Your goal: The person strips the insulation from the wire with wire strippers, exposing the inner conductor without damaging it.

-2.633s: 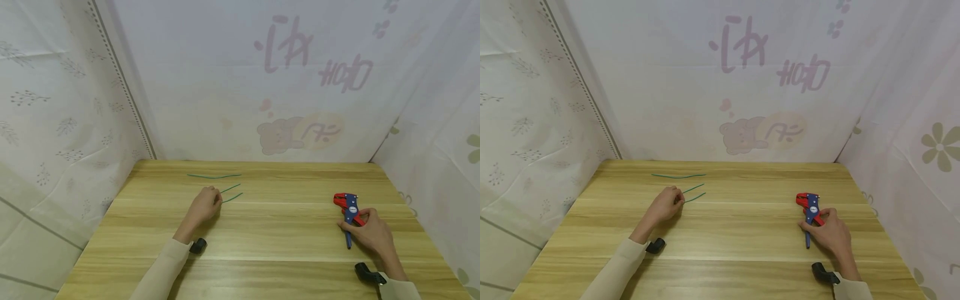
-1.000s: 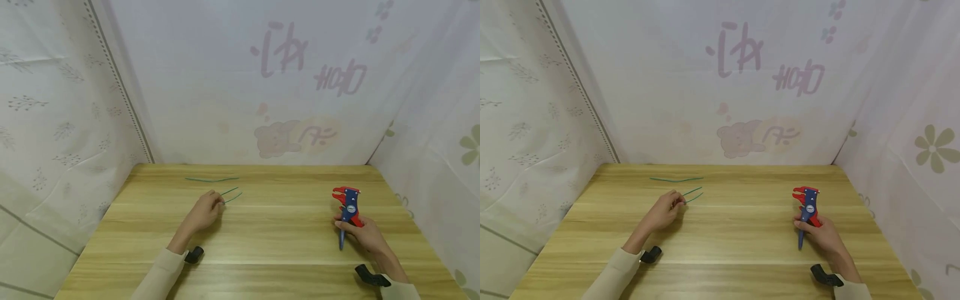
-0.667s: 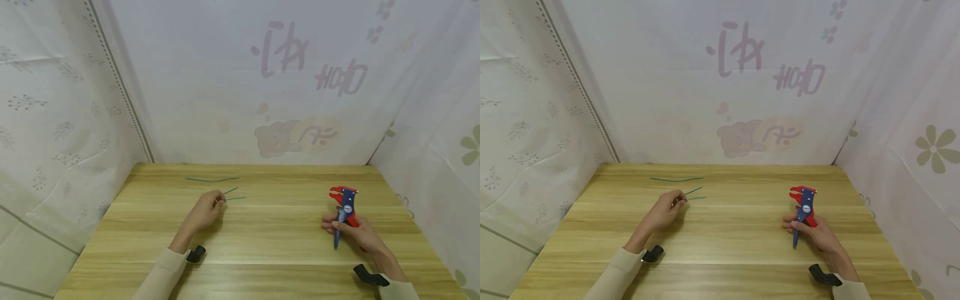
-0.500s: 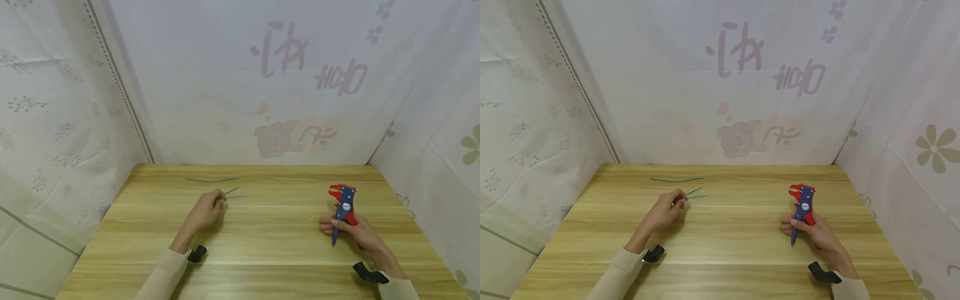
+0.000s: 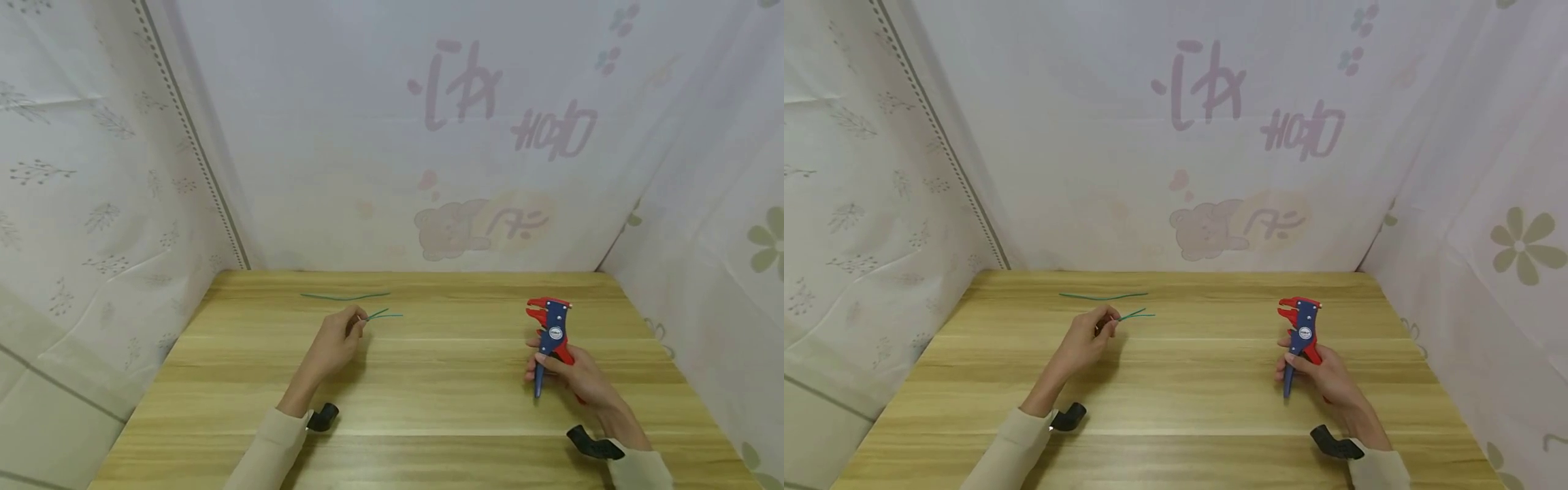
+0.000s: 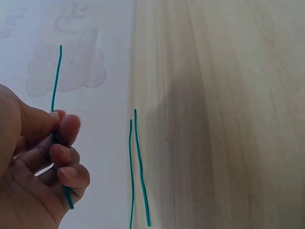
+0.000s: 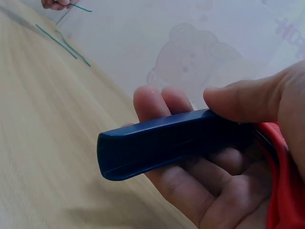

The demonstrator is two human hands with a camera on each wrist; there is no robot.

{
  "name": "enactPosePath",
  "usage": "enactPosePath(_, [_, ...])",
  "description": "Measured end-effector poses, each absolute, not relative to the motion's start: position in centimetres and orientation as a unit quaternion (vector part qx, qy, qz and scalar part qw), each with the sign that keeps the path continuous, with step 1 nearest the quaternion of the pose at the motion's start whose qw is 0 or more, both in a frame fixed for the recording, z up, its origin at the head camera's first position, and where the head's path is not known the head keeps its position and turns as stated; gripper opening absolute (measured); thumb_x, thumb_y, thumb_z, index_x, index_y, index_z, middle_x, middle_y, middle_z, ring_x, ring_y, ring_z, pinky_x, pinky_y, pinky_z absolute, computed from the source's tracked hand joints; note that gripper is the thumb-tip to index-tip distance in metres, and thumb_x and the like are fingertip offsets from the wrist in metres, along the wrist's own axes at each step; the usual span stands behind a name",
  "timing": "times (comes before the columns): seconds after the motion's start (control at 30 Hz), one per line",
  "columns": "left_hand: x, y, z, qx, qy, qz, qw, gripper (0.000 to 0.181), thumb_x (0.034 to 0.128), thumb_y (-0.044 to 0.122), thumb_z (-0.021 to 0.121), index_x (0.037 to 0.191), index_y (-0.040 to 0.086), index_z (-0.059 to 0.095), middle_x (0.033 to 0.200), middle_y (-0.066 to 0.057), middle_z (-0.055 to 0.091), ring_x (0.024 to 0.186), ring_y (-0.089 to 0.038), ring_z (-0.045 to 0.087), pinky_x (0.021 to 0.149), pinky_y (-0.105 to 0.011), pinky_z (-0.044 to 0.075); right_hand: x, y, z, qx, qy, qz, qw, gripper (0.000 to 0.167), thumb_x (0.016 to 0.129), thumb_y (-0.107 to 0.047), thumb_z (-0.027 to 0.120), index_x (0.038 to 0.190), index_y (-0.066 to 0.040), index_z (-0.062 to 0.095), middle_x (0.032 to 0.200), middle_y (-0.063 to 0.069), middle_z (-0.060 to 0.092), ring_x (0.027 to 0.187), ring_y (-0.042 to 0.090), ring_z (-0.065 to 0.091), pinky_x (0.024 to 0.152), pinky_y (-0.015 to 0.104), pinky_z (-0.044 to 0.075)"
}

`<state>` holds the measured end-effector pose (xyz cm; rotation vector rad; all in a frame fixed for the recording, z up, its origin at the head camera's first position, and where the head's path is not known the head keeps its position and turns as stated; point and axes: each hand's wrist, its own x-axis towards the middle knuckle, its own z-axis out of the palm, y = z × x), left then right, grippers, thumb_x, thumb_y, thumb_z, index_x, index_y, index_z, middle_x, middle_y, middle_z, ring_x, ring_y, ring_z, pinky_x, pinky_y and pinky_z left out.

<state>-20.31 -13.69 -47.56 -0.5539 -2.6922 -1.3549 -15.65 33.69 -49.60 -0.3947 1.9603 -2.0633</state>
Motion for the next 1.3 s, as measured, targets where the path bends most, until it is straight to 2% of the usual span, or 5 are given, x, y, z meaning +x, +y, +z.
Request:
enactPosePath(0.33, [-20.4, -13.1, -47.7, -0.197, -0.872, -0.443, 0.073, 0.012, 0.1057, 0.006, 0.06, 0.108, -0.003, 0.067, 0.07, 0.002, 0.054, 0.057, -0.007, 0.044, 0.052, -0.022, 0.037, -15.9, 32.7, -49.5, -0.135, 0.673, -0.715, 0.131, 0.025, 0.108, -0.003, 0.052, 0.133, 0.002, 0.052, 0.101, 0.014, 0.072, 0.09, 0.028, 0.076, 0.086, 0.041, 0.061])
enactPosePath(0.53, [-20.6, -12.7, -47.6, -0.208, -0.867, -0.443, 0.091, 0.012, 0.1056, 0.006, 0.06, 0.107, -0.003, 0.067, 0.067, 0.005, 0.049, 0.055, -0.006, 0.041, 0.052, -0.023, 0.036, -16.3, 32.4, -49.4, -0.14, 0.666, -0.72, 0.131, 0.029, 0.108, -0.003, 0.053, 0.135, 0.003, 0.049, 0.104, 0.019, 0.069, 0.091, 0.026, 0.075, 0.088, 0.041, 0.06])
enactPosePath(0.7, [-20.6, -12.5, -47.4, -0.204, -0.866, -0.446, 0.1, 0.011, 0.1054, 0.007, 0.061, 0.105, 0.0, 0.069, 0.067, 0.005, 0.048, 0.056, -0.006, 0.041, 0.053, -0.022, 0.036, -16.8, 31.6, -49.0, -0.142, 0.668, -0.718, 0.138, 0.029, 0.108, -0.004, 0.054, 0.135, 0.001, 0.049, 0.105, 0.017, 0.07, 0.092, 0.025, 0.075, 0.09, 0.042, 0.06])
enactPosePath(0.77, [-20.7, -12.5, -47.3, -0.203, -0.865, -0.448, 0.101, 0.011, 0.1056, 0.008, 0.061, 0.105, 0.001, 0.069, 0.066, 0.006, 0.048, 0.056, -0.006, 0.041, 0.052, -0.022, 0.036, -16.9, 31.4, -48.9, -0.147, 0.665, -0.72, 0.137, 0.025, 0.108, -0.003, 0.054, 0.133, -0.003, 0.052, 0.103, 0.012, 0.07, 0.092, 0.025, 0.075, 0.09, 0.042, 0.06])
enactPosePath(1.3, [-21.0, -11.9, -46.6, -0.224, -0.855, -0.451, 0.123, 0.009, 0.1052, 0.007, 0.061, 0.102, 0.003, 0.069, 0.065, 0.007, 0.048, 0.055, -0.005, 0.04, 0.052, -0.022, 0.036, -17.6, 29.7, -48.4, -0.152, 0.663, -0.716, 0.153, 0.023, 0.107, -0.003, 0.055, 0.13, -0.004, 0.051, 0.102, 0.014, 0.07, 0.09, 0.024, 0.073, 0.089, 0.043, 0.06])
